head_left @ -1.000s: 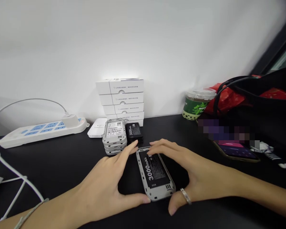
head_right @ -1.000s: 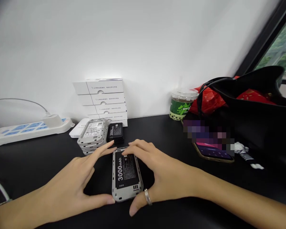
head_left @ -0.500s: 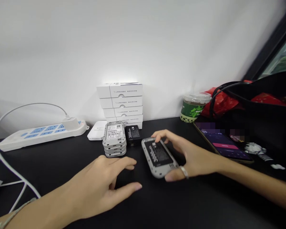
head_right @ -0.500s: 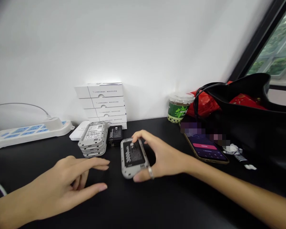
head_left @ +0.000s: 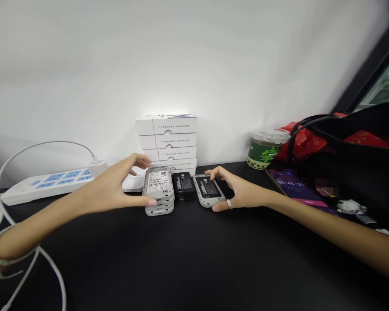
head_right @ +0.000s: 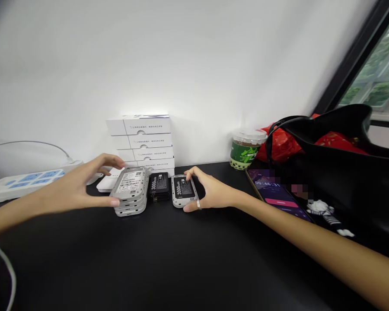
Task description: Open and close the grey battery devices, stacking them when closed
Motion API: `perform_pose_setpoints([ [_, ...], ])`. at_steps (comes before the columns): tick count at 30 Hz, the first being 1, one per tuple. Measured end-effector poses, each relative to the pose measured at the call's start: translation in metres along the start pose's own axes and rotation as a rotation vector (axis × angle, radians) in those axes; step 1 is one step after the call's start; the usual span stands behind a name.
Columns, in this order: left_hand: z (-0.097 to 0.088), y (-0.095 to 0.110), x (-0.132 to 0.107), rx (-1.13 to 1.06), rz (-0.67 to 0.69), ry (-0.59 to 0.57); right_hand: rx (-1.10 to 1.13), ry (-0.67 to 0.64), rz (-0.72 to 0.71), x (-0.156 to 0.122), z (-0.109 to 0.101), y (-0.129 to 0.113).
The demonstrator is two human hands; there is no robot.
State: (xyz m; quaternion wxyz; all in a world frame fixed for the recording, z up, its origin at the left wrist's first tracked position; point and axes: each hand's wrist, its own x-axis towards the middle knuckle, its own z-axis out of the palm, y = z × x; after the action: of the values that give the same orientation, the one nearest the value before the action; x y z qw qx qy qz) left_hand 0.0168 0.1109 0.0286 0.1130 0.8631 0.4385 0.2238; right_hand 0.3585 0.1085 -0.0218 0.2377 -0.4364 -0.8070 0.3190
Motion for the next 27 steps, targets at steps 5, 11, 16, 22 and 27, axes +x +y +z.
perform_pose_setpoints([
  [5, 0.007, -0.012, 0.001, -0.070, -0.029, -0.087, -0.103, 0.121, -0.015, -0.015, -0.002, -0.014],
  [11, 0.005, -0.003, -0.003, -0.056, -0.052, -0.117, -0.170, 0.166, -0.167, -0.020, 0.011, -0.057],
  [16, 0.009, 0.008, -0.009, -0.033, -0.047, -0.077, -0.246, 0.028, -0.144, 0.018, 0.031, -0.087],
  [22, 0.016, 0.014, -0.012, -0.096, -0.028, 0.015, -0.211, 0.023, -0.096, 0.034, 0.036, -0.091],
  [27, 0.011, 0.049, -0.026, -0.047, 0.163, -0.020, -0.287, 0.102, -0.138, -0.025, 0.037, -0.087],
])
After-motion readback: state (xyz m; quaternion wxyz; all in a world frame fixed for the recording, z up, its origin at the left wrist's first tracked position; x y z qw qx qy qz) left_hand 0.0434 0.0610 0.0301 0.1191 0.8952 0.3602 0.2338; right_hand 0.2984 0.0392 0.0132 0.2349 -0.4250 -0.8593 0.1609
